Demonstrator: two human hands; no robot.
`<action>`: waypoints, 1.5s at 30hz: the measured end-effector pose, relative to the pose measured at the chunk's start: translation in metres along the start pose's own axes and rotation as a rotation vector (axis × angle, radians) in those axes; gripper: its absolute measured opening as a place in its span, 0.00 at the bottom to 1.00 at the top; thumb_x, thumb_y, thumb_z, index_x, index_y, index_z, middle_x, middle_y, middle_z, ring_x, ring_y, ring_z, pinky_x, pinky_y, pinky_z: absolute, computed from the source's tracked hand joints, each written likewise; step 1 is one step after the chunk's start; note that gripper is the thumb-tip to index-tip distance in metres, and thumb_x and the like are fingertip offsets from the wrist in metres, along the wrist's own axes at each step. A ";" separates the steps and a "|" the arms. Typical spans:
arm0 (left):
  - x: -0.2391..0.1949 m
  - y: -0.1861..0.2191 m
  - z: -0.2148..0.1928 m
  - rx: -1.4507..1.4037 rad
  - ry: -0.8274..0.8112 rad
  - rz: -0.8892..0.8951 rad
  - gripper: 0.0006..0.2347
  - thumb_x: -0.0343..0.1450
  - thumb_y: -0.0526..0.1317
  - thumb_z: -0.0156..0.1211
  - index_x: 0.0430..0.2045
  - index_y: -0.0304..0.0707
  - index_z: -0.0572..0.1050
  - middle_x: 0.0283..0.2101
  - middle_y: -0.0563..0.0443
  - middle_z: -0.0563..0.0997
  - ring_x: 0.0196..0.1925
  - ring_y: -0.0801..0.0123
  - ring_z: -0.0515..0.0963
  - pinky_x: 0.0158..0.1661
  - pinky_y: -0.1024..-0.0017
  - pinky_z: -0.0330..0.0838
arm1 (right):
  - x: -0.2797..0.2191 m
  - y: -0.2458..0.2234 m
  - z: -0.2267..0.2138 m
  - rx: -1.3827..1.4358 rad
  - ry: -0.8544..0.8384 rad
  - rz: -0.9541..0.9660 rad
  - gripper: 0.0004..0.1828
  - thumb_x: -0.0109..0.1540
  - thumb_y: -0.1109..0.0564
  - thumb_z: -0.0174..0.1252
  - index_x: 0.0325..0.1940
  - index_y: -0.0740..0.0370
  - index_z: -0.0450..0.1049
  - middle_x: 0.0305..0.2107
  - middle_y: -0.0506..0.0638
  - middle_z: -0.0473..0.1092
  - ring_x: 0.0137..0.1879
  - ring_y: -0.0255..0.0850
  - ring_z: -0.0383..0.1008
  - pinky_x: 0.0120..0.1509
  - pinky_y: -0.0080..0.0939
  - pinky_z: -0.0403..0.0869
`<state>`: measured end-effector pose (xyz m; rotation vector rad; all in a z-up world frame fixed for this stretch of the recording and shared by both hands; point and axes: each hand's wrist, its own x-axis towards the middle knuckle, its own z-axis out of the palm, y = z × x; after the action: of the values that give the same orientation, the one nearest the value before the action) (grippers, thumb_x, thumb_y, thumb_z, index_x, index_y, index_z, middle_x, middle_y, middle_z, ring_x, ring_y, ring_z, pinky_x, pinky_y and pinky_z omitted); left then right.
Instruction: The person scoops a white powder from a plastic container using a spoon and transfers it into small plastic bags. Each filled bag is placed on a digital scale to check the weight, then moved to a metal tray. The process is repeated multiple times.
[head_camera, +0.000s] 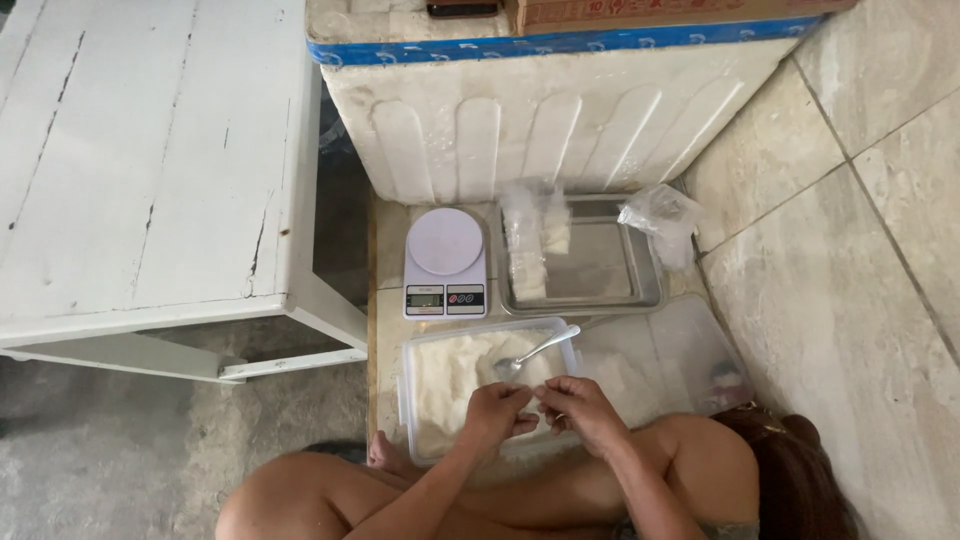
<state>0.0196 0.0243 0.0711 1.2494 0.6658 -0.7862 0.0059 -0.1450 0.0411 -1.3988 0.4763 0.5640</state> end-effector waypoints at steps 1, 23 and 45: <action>-0.002 0.002 0.000 -0.002 0.000 0.000 0.11 0.73 0.37 0.64 0.43 0.25 0.78 0.34 0.40 0.82 0.34 0.62 0.84 0.43 0.73 0.86 | 0.000 -0.002 0.002 -0.001 -0.001 0.001 0.10 0.62 0.55 0.66 0.32 0.65 0.77 0.23 0.53 0.71 0.28 0.40 0.70 0.31 0.38 0.68; -0.017 0.010 0.002 0.042 0.047 -0.087 0.10 0.72 0.39 0.66 0.39 0.29 0.77 0.29 0.45 0.77 0.30 0.60 0.83 0.38 0.71 0.86 | 0.006 0.004 0.004 0.017 0.035 0.094 0.09 0.64 0.56 0.65 0.37 0.66 0.78 0.26 0.50 0.70 0.28 0.40 0.70 0.28 0.37 0.66; -0.015 0.006 0.002 0.040 -0.018 -0.112 0.11 0.74 0.42 0.64 0.29 0.30 0.77 0.30 0.42 0.81 0.27 0.66 0.79 0.39 0.72 0.86 | -0.001 -0.006 0.011 -0.024 0.074 0.153 0.12 0.65 0.54 0.62 0.33 0.64 0.78 0.22 0.52 0.70 0.26 0.38 0.66 0.25 0.35 0.63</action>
<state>0.0158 0.0249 0.0868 1.2484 0.7128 -0.9063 0.0093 -0.1351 0.0477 -1.4174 0.6418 0.6442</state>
